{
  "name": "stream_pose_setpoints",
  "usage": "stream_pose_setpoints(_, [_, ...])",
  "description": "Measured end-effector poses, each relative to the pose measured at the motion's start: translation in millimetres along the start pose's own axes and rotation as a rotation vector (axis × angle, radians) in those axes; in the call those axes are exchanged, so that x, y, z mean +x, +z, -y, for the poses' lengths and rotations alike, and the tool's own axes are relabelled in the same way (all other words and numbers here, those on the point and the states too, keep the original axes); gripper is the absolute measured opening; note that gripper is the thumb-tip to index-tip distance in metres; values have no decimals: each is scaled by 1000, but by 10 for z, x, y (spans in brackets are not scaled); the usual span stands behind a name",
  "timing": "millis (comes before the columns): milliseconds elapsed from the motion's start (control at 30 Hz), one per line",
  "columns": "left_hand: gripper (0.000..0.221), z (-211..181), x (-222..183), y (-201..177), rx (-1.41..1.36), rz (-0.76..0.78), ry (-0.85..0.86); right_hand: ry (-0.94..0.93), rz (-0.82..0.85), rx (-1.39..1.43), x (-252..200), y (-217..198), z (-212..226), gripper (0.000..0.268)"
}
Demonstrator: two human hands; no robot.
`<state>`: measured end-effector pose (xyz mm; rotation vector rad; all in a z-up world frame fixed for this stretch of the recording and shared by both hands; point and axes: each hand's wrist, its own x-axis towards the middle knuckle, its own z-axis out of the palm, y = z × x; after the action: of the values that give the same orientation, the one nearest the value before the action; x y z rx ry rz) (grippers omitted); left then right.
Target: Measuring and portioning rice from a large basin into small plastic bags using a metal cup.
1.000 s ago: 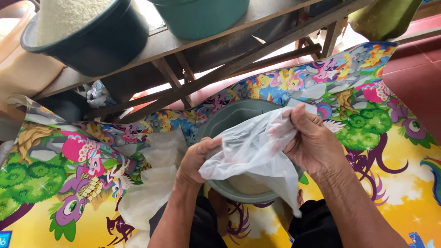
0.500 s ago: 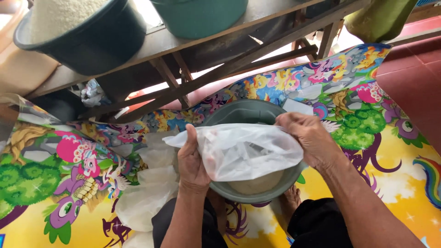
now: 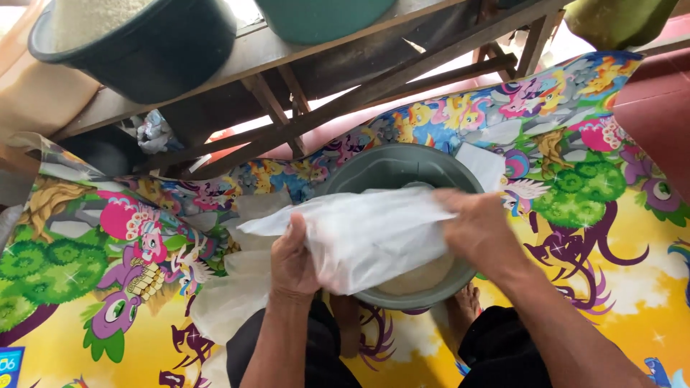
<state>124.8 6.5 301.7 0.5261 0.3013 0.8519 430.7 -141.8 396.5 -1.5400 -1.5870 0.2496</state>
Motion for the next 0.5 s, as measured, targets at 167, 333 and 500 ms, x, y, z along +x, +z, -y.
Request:
stream_pose_setpoints(167, [37,-123,-119,1101,430,-158,157,19,-268,-319,-12,5,-36,37])
stream_pose_setpoints(333, [123,-100,-297,1498,1177,-149,270,-154,-341,-453,-101,74,282,35])
stream_pose_setpoints(500, [54,43,-302,1427,1223,-534,460,-432,-286,-455,-208,103,348,38])
